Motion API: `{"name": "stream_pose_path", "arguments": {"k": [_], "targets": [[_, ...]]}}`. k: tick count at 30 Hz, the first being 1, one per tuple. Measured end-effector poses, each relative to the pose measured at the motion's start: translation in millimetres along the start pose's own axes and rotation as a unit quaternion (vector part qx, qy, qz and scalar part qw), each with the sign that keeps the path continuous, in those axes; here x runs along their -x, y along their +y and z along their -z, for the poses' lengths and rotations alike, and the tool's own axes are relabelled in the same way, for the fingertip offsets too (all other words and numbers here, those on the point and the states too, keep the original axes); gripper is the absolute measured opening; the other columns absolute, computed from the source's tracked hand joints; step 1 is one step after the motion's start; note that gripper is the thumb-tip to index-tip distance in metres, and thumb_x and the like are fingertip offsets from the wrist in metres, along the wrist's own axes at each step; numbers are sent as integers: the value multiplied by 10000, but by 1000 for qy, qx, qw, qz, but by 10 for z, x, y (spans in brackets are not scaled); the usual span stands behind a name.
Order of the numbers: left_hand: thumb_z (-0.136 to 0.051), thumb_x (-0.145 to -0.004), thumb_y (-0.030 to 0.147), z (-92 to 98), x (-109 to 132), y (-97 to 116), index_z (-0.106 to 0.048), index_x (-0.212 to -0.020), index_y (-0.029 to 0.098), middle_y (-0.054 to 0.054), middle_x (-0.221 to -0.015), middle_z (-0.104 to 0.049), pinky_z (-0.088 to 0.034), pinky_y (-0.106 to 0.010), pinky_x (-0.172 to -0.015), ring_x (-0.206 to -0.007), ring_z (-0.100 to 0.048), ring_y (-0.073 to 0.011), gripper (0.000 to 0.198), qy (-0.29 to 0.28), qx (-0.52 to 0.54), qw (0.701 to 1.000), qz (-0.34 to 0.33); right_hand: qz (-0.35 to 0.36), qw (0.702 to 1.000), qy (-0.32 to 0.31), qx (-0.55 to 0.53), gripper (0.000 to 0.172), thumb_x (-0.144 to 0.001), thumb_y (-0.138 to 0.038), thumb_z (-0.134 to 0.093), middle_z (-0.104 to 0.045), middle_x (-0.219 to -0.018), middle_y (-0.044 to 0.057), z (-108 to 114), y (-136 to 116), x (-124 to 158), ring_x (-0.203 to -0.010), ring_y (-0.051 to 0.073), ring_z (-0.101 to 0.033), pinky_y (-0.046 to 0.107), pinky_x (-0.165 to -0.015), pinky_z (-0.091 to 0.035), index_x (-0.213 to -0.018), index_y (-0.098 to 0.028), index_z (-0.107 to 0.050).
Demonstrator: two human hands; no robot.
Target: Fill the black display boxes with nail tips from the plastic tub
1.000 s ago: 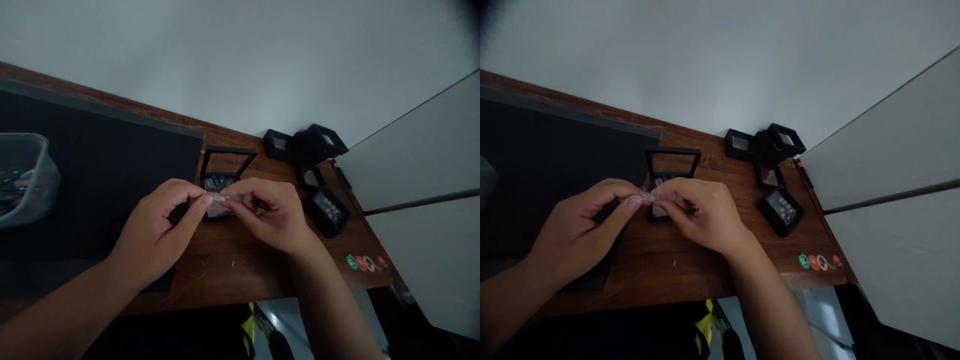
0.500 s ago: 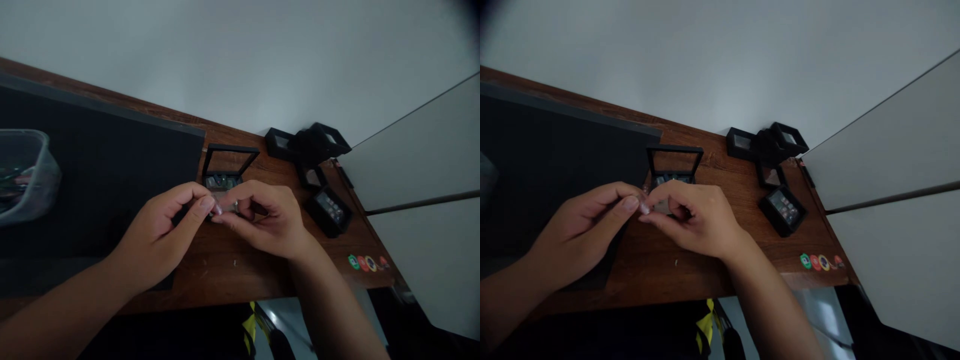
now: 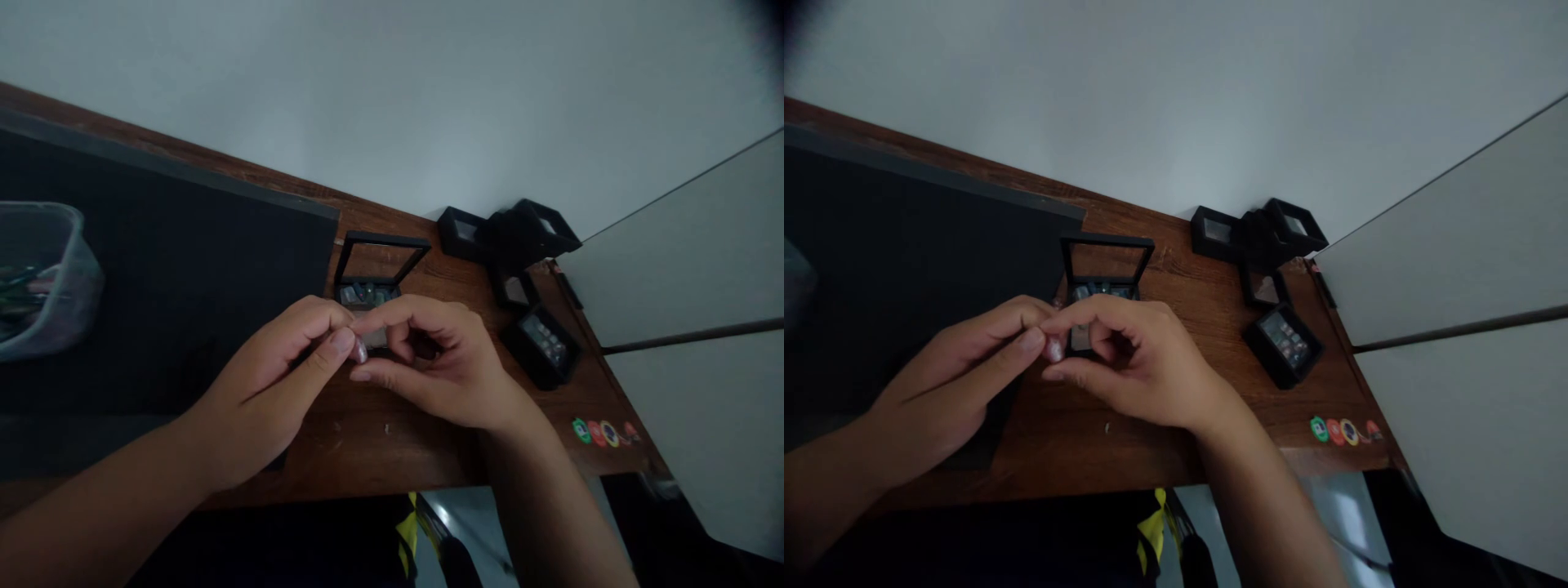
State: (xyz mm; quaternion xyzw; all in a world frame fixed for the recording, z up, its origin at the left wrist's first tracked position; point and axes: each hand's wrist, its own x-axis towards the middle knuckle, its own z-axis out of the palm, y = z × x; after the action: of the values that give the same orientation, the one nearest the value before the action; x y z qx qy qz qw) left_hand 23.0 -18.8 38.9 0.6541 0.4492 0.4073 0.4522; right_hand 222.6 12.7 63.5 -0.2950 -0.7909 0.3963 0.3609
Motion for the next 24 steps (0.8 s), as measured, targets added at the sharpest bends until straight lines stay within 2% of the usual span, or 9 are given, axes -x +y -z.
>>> {"name": "stream_pose_path", "arguments": {"k": [7,24], "targets": [[-476,-1034,353,2,-9,12,-649,-796,257,5,-893,-655,-469,-341,-858,-928,-614,-178,309,-22,36,999,-10,6,1000,9,-4,238,-811,-134,-841,-458,-683,-88,-5,4,-2,-576,52,-401,207,-559,-358,-1006,-167,-708],[-546,-1004,370,27,-22,-21,-698,-882,277,24,-929,-689,-499,-330,-822,-929,-646,-172,216,-22,-19,999,13,4,998,-3,69,193,-864,-186,-810,-416,-661,-98,21,3,-1,-562,45,-386,204,-560,-353,-1006,-162,-682]]}}
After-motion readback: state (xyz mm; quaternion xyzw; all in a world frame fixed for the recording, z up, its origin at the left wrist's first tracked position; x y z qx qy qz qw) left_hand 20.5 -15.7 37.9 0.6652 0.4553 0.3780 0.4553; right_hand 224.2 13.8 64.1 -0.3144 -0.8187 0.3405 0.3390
